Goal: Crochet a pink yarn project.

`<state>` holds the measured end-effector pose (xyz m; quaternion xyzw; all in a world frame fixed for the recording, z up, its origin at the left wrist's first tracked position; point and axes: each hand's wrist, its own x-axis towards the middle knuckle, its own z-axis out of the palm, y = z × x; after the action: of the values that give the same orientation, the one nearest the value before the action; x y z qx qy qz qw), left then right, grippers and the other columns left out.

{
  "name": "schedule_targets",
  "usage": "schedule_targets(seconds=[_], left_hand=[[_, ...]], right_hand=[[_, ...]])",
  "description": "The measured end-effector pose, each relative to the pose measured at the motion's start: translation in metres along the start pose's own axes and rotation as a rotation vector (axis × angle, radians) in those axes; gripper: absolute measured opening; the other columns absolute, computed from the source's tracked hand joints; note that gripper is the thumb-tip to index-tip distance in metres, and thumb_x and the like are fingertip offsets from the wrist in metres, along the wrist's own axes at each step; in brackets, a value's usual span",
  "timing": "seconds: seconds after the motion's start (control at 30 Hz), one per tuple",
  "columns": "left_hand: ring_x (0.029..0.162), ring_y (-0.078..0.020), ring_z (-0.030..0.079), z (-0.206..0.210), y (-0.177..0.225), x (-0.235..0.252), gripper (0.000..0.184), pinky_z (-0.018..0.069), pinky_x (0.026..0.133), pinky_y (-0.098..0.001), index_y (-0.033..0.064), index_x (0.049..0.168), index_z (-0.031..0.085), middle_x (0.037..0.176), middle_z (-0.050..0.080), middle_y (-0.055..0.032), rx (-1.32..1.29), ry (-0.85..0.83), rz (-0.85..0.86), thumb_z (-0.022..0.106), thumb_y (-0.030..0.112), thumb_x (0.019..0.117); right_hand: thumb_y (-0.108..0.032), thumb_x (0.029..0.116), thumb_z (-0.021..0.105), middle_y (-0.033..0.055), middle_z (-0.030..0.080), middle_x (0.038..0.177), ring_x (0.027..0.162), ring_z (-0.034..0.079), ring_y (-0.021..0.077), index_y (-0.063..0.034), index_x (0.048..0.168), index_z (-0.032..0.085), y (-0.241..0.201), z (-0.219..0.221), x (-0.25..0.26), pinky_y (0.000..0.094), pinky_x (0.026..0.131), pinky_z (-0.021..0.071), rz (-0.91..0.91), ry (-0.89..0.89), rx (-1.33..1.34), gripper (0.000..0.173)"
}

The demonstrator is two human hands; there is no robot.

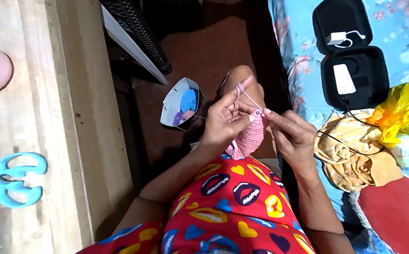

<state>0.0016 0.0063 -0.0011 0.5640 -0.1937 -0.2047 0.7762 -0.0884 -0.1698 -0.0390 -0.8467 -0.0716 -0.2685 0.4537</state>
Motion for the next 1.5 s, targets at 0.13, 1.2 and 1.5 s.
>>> schedule_targets(seconds=[0.13,1.2,1.5], left_hand=[[0.076,-0.0068,0.068,0.008,-0.008,-0.009,0.07,0.0582,0.07,-0.0206,-0.0059,0.153,0.036,0.093,0.071,-0.0067,0.364,0.063,0.224,0.061,-0.013,0.0883],[0.066,-0.0084,0.065,-0.015,0.003,0.014,0.071,0.0564,0.062,-0.0216,-0.0005,0.153,0.038,0.08,0.067,-0.0037,-0.083,-0.079,-0.168,0.057,-0.011,0.0851],[0.073,-0.0037,0.063,0.019,0.0,-0.01,0.059,0.0556,0.069,-0.0183,-0.0059,0.143,0.049,0.086,0.066,-0.0022,0.09,-0.002,0.16,0.059,-0.016,0.085]], right_hand=[[0.002,0.0942,0.062,0.0054,0.06,0.081,0.069,0.055,0.003,0.0017,0.117,0.076,-0.009,0.004,0.002,0.014,0.062,0.0474,0.108,-0.015,0.116,0.026],[-0.002,0.0947,0.06,0.0107,0.065,0.079,0.07,0.059,0.0101,0.0013,0.109,0.077,0.0,-0.011,0.008,0.0207,0.063,0.0487,-0.157,-0.015,-0.072,0.023],[0.0,0.0951,0.063,-0.0032,0.074,0.095,0.057,0.054,-0.0035,-0.0105,0.123,0.073,-0.023,-0.002,0.012,0.0132,0.05,0.0463,0.498,0.026,0.878,0.032]])
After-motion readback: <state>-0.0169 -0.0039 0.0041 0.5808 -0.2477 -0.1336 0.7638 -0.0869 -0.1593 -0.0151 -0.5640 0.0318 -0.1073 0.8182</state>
